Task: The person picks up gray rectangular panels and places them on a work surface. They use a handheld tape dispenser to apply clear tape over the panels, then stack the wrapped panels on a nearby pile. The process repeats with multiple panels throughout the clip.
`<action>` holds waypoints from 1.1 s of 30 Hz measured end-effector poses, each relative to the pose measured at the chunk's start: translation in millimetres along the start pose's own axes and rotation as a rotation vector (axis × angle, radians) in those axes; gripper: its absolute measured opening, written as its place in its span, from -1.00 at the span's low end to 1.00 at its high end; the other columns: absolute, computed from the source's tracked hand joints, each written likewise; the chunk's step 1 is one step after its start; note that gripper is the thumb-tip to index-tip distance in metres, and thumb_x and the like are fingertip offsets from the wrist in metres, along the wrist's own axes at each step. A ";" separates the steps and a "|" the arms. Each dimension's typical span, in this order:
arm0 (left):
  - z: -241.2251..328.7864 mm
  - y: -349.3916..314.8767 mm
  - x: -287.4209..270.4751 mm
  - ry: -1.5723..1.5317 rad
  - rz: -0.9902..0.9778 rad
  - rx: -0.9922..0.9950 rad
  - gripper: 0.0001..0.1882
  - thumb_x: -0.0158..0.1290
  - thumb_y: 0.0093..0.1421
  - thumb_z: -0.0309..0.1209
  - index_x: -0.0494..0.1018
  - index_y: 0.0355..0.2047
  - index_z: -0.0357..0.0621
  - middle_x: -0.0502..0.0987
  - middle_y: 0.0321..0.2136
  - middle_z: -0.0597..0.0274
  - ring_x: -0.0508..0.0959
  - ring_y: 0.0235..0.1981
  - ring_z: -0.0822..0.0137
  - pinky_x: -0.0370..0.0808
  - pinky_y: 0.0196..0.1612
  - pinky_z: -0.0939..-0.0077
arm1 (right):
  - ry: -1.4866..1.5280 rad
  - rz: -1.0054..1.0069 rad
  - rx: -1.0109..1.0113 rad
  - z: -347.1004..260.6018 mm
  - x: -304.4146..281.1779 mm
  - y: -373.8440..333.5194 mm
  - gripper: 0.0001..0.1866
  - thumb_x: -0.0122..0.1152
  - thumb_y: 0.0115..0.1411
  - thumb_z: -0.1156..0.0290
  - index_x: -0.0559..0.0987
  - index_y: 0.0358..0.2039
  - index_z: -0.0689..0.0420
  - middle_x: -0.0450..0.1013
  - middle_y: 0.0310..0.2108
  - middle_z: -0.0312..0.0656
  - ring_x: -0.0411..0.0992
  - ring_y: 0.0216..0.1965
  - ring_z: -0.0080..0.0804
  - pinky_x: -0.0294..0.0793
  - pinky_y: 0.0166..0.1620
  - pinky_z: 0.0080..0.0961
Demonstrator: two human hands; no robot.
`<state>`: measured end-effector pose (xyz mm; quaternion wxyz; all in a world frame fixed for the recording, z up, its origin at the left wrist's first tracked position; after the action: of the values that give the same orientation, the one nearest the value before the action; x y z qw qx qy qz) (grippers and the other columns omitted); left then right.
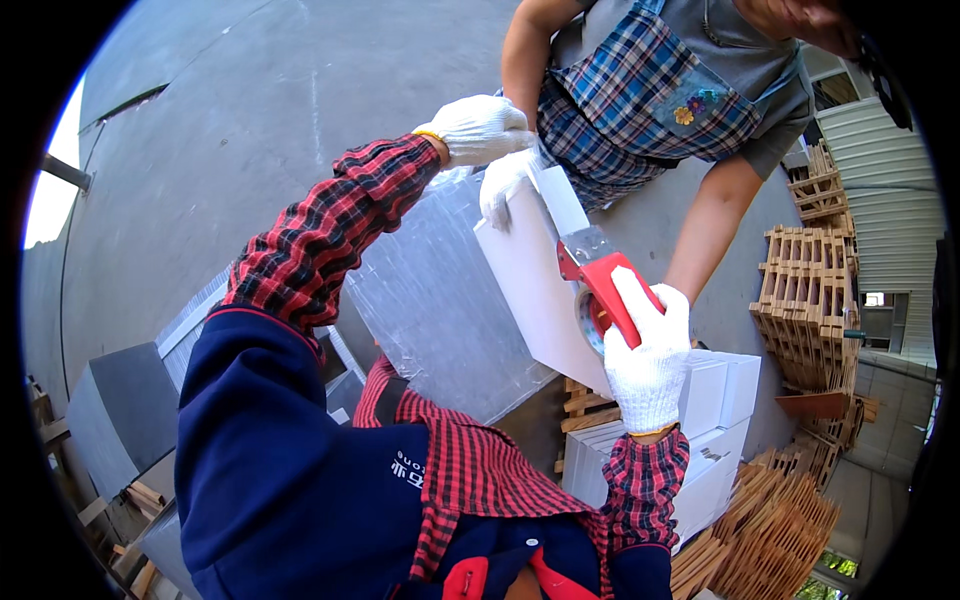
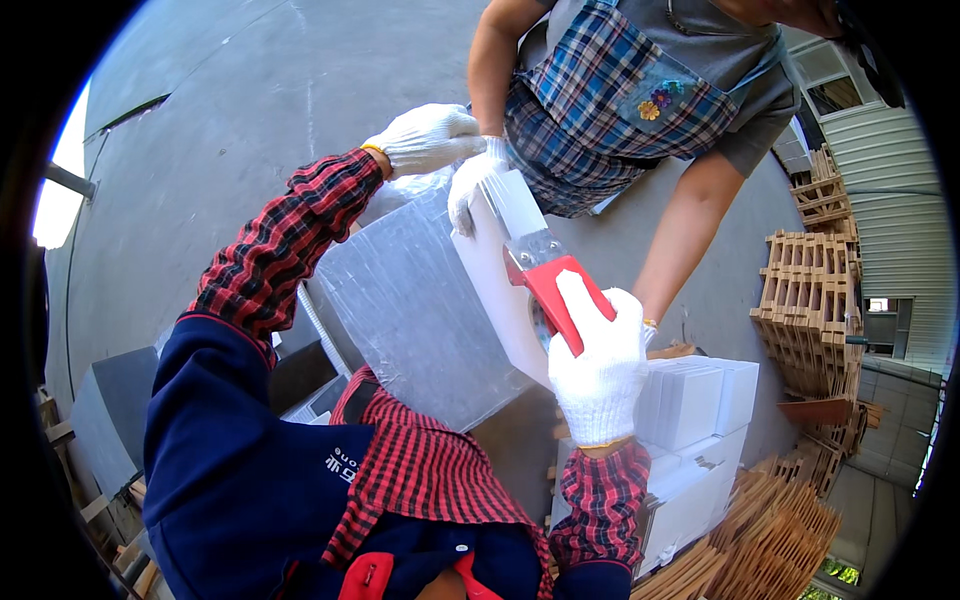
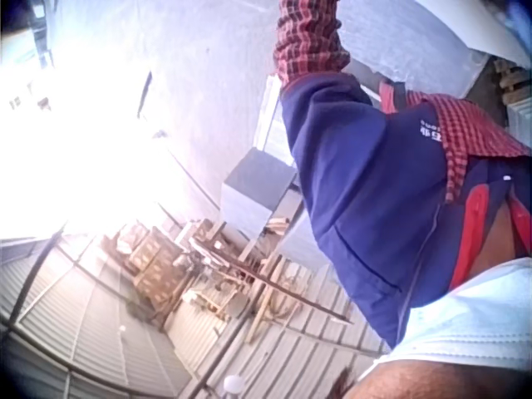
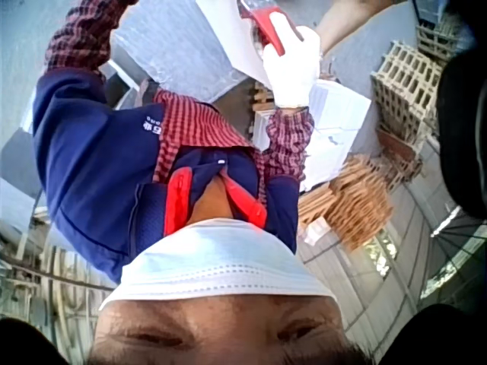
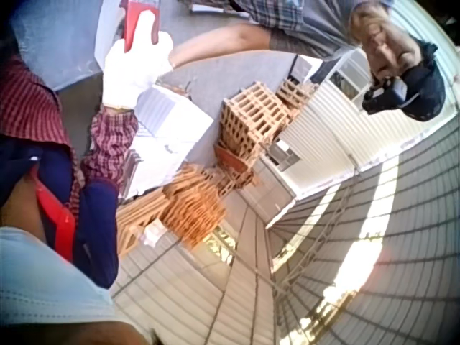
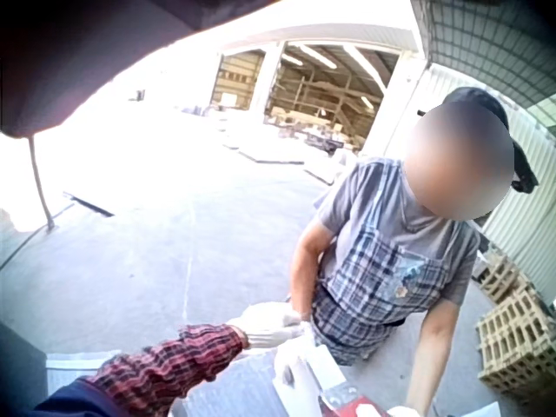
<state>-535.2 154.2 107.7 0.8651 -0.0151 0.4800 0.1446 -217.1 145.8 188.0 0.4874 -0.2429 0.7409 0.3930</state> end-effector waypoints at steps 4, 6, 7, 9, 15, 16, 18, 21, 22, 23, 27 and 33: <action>-20.3 2.1 31.6 -0.034 -0.128 -0.001 -0.57 -0.11 0.34 -0.04 0.59 -0.13 -0.07 0.62 -0.22 0.01 0.59 -0.16 -0.01 0.47 -0.03 0.14 | -0.073 -0.065 -0.018 -14.0 6.4 14.9 -0.47 0.28 -0.06 0.51 0.60 0.02 0.01 0.40 -0.11 -0.01 0.45 -0.13 -0.04 0.51 -0.11 -0.21; -35.9 -2.8 66.0 -0.067 -0.153 -0.060 -0.58 -0.10 0.35 -0.05 0.53 0.00 -0.02 0.58 -0.08 0.02 0.57 -0.06 -0.01 0.47 0.03 0.16 | -0.068 -0.065 -0.050 -20.3 4.2 17.1 -0.49 0.29 -0.06 0.50 0.60 0.00 0.02 0.41 -0.13 -0.02 0.45 -0.14 -0.04 0.51 -0.12 -0.20; -34.7 -6.3 75.4 -0.117 -0.149 -0.112 -0.58 -0.11 0.36 -0.07 0.50 0.05 0.00 0.57 -0.04 0.03 0.56 -0.03 0.00 0.46 0.05 0.17 | -0.075 -0.055 -0.051 -17.5 5.0 16.3 -0.49 0.29 -0.06 0.50 0.60 0.00 0.03 0.41 -0.13 -0.03 0.45 -0.14 -0.05 0.51 -0.12 -0.20; -38.3 -5.1 82.3 -0.086 -0.213 -0.104 -0.58 -0.15 0.39 -0.11 0.43 0.16 0.06 0.55 0.02 0.04 0.54 0.03 0.01 0.44 0.12 0.19 | -0.091 -0.038 -0.063 -15.8 7.3 14.2 -0.50 0.29 -0.06 0.50 0.60 -0.01 0.03 0.42 -0.15 -0.04 0.44 -0.14 -0.05 0.51 -0.13 -0.20; -20.0 -18.1 64.3 -0.183 -0.252 -0.308 -0.47 -0.08 0.30 0.02 0.41 0.20 0.12 0.55 0.01 -0.02 0.54 0.04 -0.03 0.46 0.07 0.19 | -0.094 -0.058 0.002 -14.9 8.1 15.6 -0.49 0.30 -0.06 0.50 0.59 0.00 0.02 0.40 -0.13 -0.04 0.44 -0.12 -0.04 0.49 -0.10 -0.20; -30.3 -19.3 71.9 -0.219 -0.204 -0.338 -0.43 -0.03 0.23 0.09 0.46 0.15 0.13 0.57 -0.07 -0.04 0.57 -0.02 -0.01 0.48 0.02 0.19 | -0.093 -0.057 -0.019 -16.8 8.3 16.3 -0.48 0.30 -0.06 0.50 0.59 0.01 0.01 0.40 -0.12 -0.04 0.44 -0.11 -0.04 0.49 -0.10 -0.20; -29.0 -28.3 77.6 -0.244 0.096 -0.359 -0.52 0.01 0.21 0.00 0.52 0.06 0.10 0.58 -0.08 0.02 0.57 -0.03 0.01 0.49 0.03 0.18 | -0.092 -0.057 -0.053 -19.1 10.2 17.5 -0.46 0.30 -0.06 0.50 0.58 0.03 0.00 0.39 -0.11 -0.04 0.44 -0.11 -0.04 0.49 -0.09 -0.21; -12.7 -43.0 81.7 -0.317 0.793 -0.009 -0.63 0.10 0.08 -0.51 0.57 -0.07 -0.01 0.57 -0.20 0.02 0.57 -0.16 -0.01 0.52 -0.05 0.19 | -0.127 -0.054 -0.032 -22.1 12.2 14.6 -0.44 0.30 -0.06 0.50 0.58 0.05 -0.02 0.39 -0.10 -0.04 0.44 -0.10 -0.04 0.49 -0.09 -0.20; -0.7 -49.9 73.8 -0.317 0.921 0.102 -0.60 0.10 0.04 -0.57 0.57 -0.06 -0.03 0.56 -0.18 0.01 0.57 -0.15 -0.03 0.53 -0.06 0.19 | -0.141 -0.059 -0.030 -21.9 13.9 13.4 -0.44 0.31 -0.06 0.50 0.58 0.05 -0.02 0.39 -0.10 -0.04 0.44 -0.10 -0.04 0.49 -0.09 -0.20; 11.4 -60.0 65.4 -0.316 1.049 0.214 -0.56 0.10 0.01 -0.64 0.56 -0.06 -0.05 0.56 -0.17 0.00 0.57 -0.15 -0.05 0.53 -0.08 0.18 | -0.153 -0.065 -0.029 -22.1 15.6 13.7 -0.44 0.31 -0.06 0.49 0.58 0.05 -0.03 0.39 -0.10 -0.04 0.44 -0.10 -0.04 0.49 -0.09 -0.20; 20.1 -104.1 112.3 -0.225 0.595 0.362 -0.37 0.10 -0.12 -0.73 0.54 0.03 -0.03 0.46 0.09 -0.15 0.52 0.00 -0.14 0.50 0.02 0.12 | -0.207 -0.063 -0.036 -22.0 14.9 11.4 -0.44 0.32 -0.06 0.47 0.58 0.05 -0.03 0.37 -0.12 -0.05 0.43 -0.11 -0.04 0.49 -0.10 -0.18; -65.5 -174.0 142.4 0.073 -0.473 -0.193 -0.56 -0.03 0.07 -0.51 0.64 -0.07 0.13 0.64 -0.11 0.14 0.61 -0.05 0.08 0.53 0.05 0.20 | -0.207 -0.118 -0.053 -18.6 10.0 16.2 -0.42 0.32 -0.04 0.45 0.53 0.09 -0.01 0.35 -0.20 -0.02 0.41 -0.15 -0.04 0.46 -0.12 -0.14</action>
<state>-472.3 10.3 -66.0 0.8516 -0.2145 0.4779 -0.0174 -243.0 140.0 188.5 0.5772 -0.2570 0.6603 0.4060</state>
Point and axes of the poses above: each hand's wrist, its own y-axis towards the middle knuckle, its own x-axis out of the palm, z = x × y, the point moved 4 cm from there along y, towards the middle knuckle
